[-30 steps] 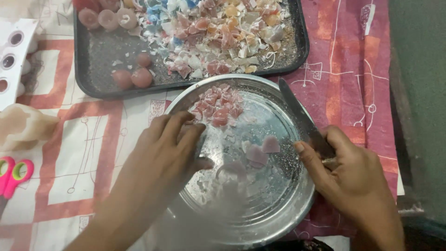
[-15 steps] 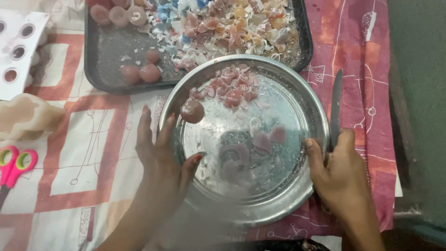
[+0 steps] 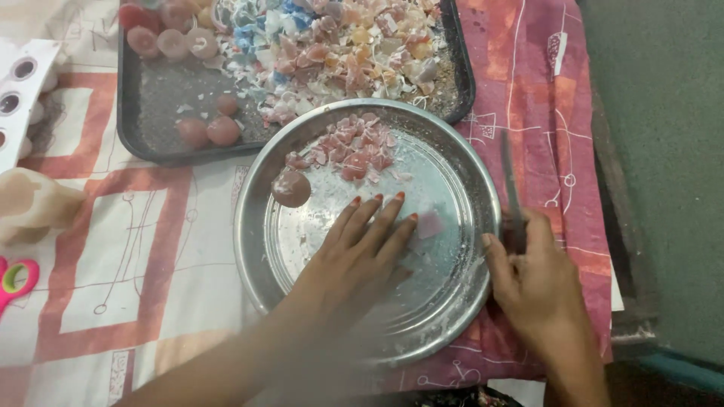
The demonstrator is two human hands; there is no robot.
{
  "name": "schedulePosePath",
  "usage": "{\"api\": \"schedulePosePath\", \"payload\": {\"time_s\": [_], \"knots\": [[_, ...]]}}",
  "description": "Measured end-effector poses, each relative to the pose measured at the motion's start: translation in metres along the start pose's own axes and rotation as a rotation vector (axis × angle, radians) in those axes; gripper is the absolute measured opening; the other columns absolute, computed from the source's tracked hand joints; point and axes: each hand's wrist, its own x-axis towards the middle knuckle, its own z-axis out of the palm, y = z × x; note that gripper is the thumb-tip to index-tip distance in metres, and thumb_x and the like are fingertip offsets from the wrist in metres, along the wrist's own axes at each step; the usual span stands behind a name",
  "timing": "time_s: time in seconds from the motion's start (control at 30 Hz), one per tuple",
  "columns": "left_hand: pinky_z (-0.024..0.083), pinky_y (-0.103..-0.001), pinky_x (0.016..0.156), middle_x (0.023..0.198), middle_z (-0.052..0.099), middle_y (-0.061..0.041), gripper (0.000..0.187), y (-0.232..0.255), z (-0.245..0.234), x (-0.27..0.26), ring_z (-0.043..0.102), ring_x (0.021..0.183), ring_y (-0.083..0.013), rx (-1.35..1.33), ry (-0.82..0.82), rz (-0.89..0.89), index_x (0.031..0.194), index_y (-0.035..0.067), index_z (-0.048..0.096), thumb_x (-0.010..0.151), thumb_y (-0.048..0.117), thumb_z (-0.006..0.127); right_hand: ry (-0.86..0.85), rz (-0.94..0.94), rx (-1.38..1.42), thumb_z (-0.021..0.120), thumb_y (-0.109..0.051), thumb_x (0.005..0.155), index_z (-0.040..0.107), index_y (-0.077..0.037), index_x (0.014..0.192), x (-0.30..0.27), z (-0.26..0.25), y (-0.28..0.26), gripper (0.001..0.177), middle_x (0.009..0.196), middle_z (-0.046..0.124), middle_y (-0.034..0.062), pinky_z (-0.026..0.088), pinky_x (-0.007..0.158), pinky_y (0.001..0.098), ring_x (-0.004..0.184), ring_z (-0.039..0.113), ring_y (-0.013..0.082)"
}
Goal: Scraping and shaping colorful wax pieces on a metal plate into a mold.
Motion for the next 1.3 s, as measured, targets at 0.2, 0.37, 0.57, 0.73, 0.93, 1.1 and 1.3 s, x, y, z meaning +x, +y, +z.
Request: {"api": "schedulePosePath", "payload": {"time_s": [0.2, 0.37, 0.57, 0.73, 0.93, 1.1, 1.3], "knots": [[0.031, -0.052, 0.117, 0.152, 0.047, -0.022, 0.065, 0.013, -0.031, -0.04, 0.041, 0.141, -0.0415, 0.127, -0.177, 0.06, 0.143, 0.0, 0.05, 0.082, 0.021, 0.057, -0.075, -0.329, -0.043, 0.063, -0.029, 0.093, 0.042, 0.0, 0.13, -0.011, 0.022, 0.046, 0.051, 0.099, 0.072, 0.0291, 0.06, 0.065, 0.0425, 0.076, 0.078, 0.0347], [0.039, -0.05, 0.109, 0.141, 0.055, -0.018, 0.053, 0.016, -0.032, -0.031, 0.049, 0.132, -0.0379, 0.009, -0.036, 0.001, 0.134, 0.004, 0.058, 0.085, 0.025, 0.063, -0.123, -0.115, -0.016, 0.066, -0.032, 0.096, 0.047, -0.003, 0.132, -0.013, 0.01, 0.01, 0.05, 0.096, 0.074, 0.0223, 0.06, 0.066, 0.0414, 0.071, 0.078, 0.029], [0.044, -0.047, 0.092, 0.115, 0.063, -0.012, 0.04, 0.013, -0.023, -0.007, 0.056, 0.109, -0.0317, -0.089, 0.009, -0.113, 0.118, 0.005, 0.064, 0.089, 0.032, 0.072, 0.216, -0.493, 0.028, 0.066, -0.021, 0.097, 0.052, 0.001, 0.136, -0.01, 0.006, 0.017, 0.047, 0.124, 0.057, 0.0246, 0.057, 0.062, 0.0364, 0.071, 0.073, 0.0236], [0.046, -0.046, 0.089, 0.109, 0.065, -0.006, 0.026, -0.011, -0.041, -0.014, 0.058, 0.103, -0.027, 0.071, -0.053, -0.211, 0.112, 0.011, 0.066, 0.091, 0.026, 0.072, 0.232, -0.543, 0.055, 0.064, -0.017, 0.095, 0.059, -0.001, 0.13, -0.021, -0.004, 0.02, 0.039, 0.117, 0.062, 0.0187, 0.056, 0.066, 0.0364, 0.07, 0.07, 0.0231], [0.046, -0.051, 0.084, 0.108, 0.066, -0.015, 0.048, -0.007, -0.043, 0.007, 0.057, 0.102, -0.0344, 0.046, -0.029, -0.22, 0.114, 0.007, 0.067, 0.08, 0.04, 0.075, 0.258, -0.692, 0.01, 0.064, -0.016, 0.099, 0.059, 0.003, 0.133, -0.03, -0.006, 0.005, 0.04, 0.121, 0.061, 0.0205, 0.056, 0.071, 0.0338, 0.089, 0.07, 0.0227], [0.048, -0.044, 0.088, 0.103, 0.068, -0.011, 0.024, 0.0, -0.023, 0.033, 0.06, 0.102, -0.0295, 0.02, -0.139, -0.066, 0.102, 0.007, 0.07, 0.102, 0.03, 0.067, 0.153, -0.569, 0.266, 0.055, -0.013, 0.103, 0.056, 0.001, 0.135, -0.044, -0.008, -0.008, 0.035, 0.107, 0.069, 0.0148, 0.063, 0.068, 0.026, 0.086, 0.077, 0.0135], [0.049, -0.042, 0.085, 0.105, 0.07, -0.009, 0.023, -0.018, -0.026, 0.019, 0.061, 0.1, -0.0279, 0.064, 0.072, -0.154, 0.094, 0.007, 0.072, 0.084, 0.028, 0.075, -0.187, -0.039, -0.231, 0.064, -0.032, 0.102, 0.033, -0.039, 0.162, -0.049, -0.007, -0.002, 0.068, 0.096, 0.079, 0.01, 0.065, 0.072, 0.0326, 0.076, 0.077, 0.0168]]}}
